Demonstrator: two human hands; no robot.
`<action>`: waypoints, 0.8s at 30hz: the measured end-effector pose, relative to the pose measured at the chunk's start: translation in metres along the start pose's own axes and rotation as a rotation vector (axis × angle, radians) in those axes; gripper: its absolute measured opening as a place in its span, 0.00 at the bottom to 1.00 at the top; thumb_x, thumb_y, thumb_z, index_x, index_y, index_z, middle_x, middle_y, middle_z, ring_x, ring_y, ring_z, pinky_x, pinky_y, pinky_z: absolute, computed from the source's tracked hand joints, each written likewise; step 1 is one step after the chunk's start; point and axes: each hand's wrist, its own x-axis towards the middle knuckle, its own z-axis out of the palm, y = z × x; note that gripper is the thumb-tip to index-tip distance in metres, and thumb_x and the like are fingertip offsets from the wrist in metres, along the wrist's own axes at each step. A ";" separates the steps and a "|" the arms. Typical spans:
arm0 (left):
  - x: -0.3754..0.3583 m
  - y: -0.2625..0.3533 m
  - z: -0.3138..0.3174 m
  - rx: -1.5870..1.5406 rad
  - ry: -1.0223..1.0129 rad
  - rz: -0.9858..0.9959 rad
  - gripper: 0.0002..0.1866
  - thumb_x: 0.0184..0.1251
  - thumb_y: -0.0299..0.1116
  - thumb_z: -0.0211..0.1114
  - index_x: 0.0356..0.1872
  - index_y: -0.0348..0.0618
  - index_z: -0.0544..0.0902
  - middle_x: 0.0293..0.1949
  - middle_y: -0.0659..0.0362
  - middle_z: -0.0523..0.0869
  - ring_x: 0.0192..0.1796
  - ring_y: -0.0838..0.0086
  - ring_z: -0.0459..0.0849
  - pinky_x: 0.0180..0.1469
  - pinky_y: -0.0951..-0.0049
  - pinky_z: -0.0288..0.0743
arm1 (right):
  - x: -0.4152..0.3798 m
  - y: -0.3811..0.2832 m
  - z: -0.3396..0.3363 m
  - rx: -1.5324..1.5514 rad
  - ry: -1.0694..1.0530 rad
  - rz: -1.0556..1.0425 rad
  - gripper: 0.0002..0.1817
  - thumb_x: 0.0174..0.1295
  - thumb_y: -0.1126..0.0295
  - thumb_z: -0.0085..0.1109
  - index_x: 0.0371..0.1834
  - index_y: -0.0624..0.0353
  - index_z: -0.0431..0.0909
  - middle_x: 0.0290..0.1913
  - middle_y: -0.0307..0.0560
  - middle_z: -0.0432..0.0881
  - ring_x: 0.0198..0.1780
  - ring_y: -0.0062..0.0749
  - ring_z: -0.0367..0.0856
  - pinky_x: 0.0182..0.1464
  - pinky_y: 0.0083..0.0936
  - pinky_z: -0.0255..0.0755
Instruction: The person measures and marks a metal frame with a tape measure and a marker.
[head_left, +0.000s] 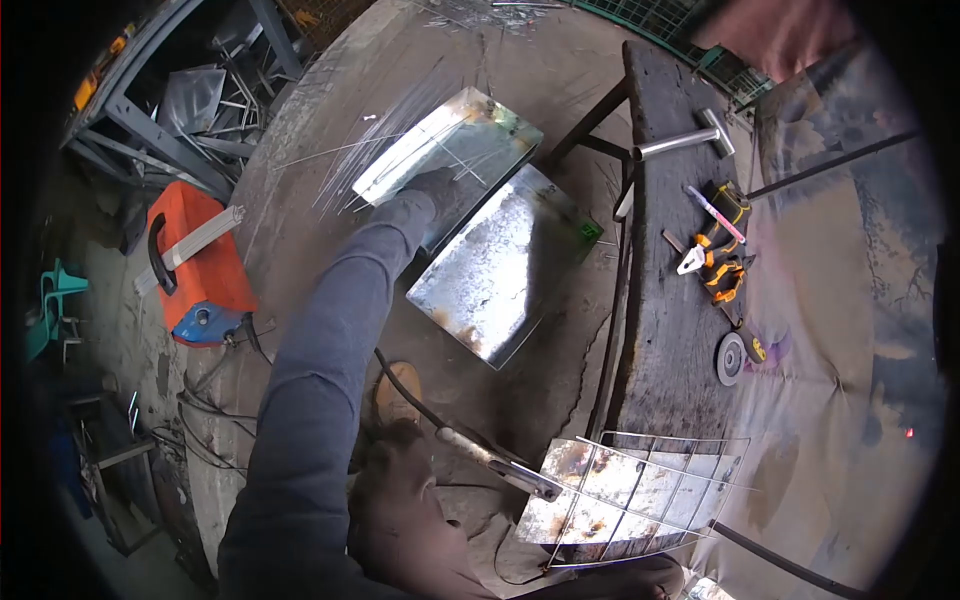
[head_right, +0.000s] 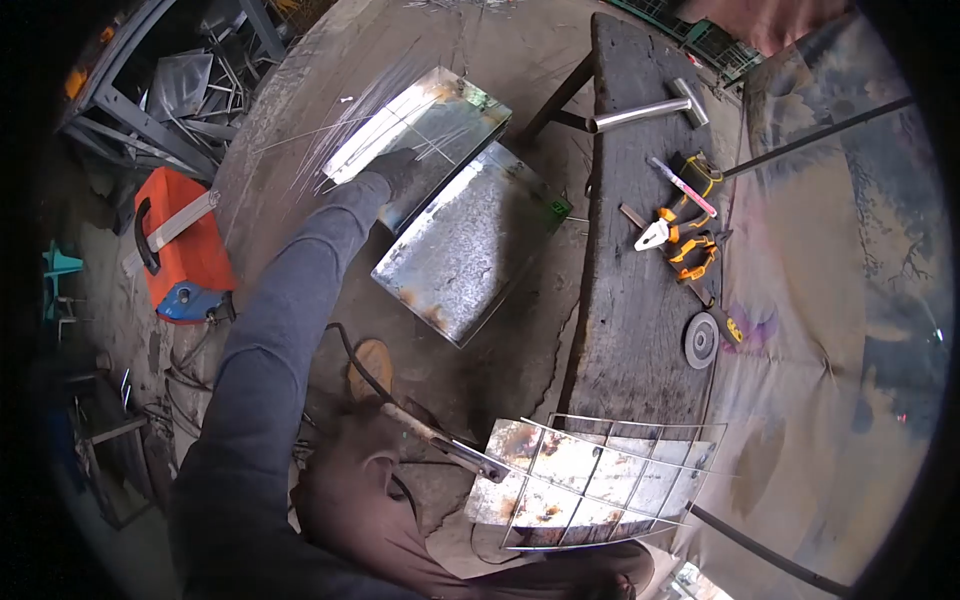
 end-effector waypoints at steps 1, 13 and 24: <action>0.010 -0.009 0.004 -0.037 -0.003 0.007 0.28 0.75 0.52 0.56 0.67 0.44 0.75 0.65 0.45 0.80 0.68 0.50 0.76 0.69 0.58 0.68 | 0.018 0.021 -0.022 0.048 -0.021 0.070 0.22 0.74 0.48 0.51 0.59 0.50 0.79 0.33 0.41 0.82 0.24 0.32 0.77 0.20 0.28 0.70; -0.003 0.029 -0.055 0.247 -0.087 -0.073 0.31 0.71 0.38 0.55 0.75 0.46 0.67 0.65 0.46 0.80 0.65 0.52 0.81 0.67 0.51 0.73 | 0.093 0.000 -0.002 -0.001 -0.052 0.042 0.26 0.71 0.42 0.52 0.60 0.47 0.78 0.35 0.43 0.84 0.26 0.40 0.81 0.21 0.37 0.75; -0.008 0.030 -0.069 0.281 -0.015 0.002 0.28 0.68 0.38 0.58 0.70 0.44 0.73 0.60 0.46 0.84 0.62 0.52 0.84 0.63 0.50 0.76 | 0.088 0.014 -0.011 -0.004 -0.024 0.015 0.28 0.69 0.39 0.53 0.61 0.45 0.77 0.35 0.44 0.84 0.27 0.42 0.82 0.21 0.39 0.76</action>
